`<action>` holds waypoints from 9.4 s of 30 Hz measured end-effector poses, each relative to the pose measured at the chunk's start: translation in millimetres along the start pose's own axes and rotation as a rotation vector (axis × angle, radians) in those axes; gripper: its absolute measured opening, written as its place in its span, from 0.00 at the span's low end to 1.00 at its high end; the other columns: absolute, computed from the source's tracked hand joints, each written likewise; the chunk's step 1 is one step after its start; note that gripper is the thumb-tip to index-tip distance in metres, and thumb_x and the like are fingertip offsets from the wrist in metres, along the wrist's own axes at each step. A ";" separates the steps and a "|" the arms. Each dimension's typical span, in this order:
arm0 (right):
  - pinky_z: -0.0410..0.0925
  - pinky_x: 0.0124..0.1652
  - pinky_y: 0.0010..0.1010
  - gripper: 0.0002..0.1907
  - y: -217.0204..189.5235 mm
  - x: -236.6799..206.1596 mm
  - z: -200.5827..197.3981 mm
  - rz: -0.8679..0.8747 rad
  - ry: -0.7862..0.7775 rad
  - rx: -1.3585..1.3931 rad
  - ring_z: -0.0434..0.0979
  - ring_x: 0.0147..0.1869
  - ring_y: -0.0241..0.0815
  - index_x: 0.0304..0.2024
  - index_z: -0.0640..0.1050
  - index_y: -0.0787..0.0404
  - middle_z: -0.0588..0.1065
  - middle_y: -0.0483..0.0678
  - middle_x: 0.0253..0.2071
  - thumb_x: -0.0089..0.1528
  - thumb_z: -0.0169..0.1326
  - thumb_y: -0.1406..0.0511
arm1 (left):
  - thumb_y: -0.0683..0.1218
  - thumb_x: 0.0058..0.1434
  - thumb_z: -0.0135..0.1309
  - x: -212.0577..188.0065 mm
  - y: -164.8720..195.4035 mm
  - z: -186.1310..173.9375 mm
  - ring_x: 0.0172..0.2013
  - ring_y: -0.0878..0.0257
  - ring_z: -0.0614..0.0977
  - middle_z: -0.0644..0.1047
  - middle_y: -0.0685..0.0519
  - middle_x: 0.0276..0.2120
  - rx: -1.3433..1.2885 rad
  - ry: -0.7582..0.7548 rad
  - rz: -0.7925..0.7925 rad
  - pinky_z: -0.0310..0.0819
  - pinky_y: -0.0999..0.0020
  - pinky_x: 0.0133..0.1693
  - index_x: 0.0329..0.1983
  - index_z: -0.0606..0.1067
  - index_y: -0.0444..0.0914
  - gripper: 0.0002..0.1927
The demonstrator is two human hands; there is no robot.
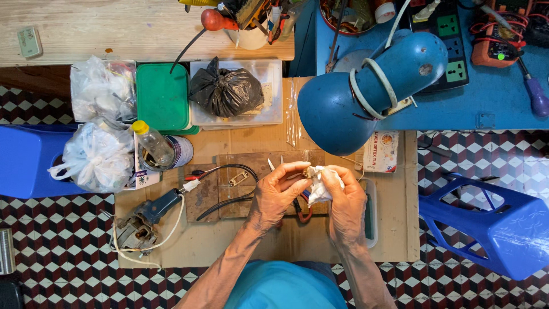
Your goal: The person disassembles a small power strip at a workbench, using a screwdriver to remove its parts, wipes the components with a tissue, then connects the power strip to a multimeter and manipulates its probes and switch to test it.
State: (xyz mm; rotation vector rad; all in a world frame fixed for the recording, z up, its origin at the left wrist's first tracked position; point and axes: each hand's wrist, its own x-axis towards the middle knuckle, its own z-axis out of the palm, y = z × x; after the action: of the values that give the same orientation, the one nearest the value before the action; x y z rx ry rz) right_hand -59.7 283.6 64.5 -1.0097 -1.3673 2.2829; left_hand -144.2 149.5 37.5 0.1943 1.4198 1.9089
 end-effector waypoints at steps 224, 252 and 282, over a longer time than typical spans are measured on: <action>0.74 0.25 0.27 0.09 6.6 -24.6 12.3 0.169 0.004 -0.083 0.79 0.33 0.34 0.44 0.75 0.62 0.78 0.48 0.34 0.62 0.56 0.66 | 0.47 0.69 0.53 -17.6 -9.6 -14.9 0.46 0.66 0.80 0.79 0.47 0.52 -0.646 0.120 -0.288 0.75 0.69 0.53 0.65 0.70 0.35 0.23; 0.74 0.42 0.26 0.25 57.7 -61.3 -66.6 0.433 0.040 -0.232 0.80 0.41 0.38 0.62 0.73 0.72 0.81 0.56 0.43 0.62 0.55 0.71 | 0.40 0.62 0.60 -105.9 -19.2 -126.5 0.51 0.51 0.84 0.81 0.46 0.53 0.879 0.449 0.303 0.81 0.61 0.48 0.73 0.64 0.44 0.35; 0.72 0.48 0.33 0.24 21.3 -36.0 -160.0 -0.084 0.094 -0.572 0.79 0.49 0.44 0.59 0.75 0.68 0.79 0.59 0.51 0.62 0.52 0.65 | 0.45 0.66 0.55 -184.6 -69.2 -55.2 0.42 0.64 0.81 0.79 0.47 0.44 -0.063 0.638 -0.088 0.77 0.71 0.48 0.65 0.70 0.30 0.26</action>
State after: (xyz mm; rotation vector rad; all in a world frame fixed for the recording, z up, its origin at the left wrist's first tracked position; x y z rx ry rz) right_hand 79.4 356.6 13.0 -1.1691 -2.0326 1.7864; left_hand -8.4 -1.3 10.4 -0.5459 1.7239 2.0286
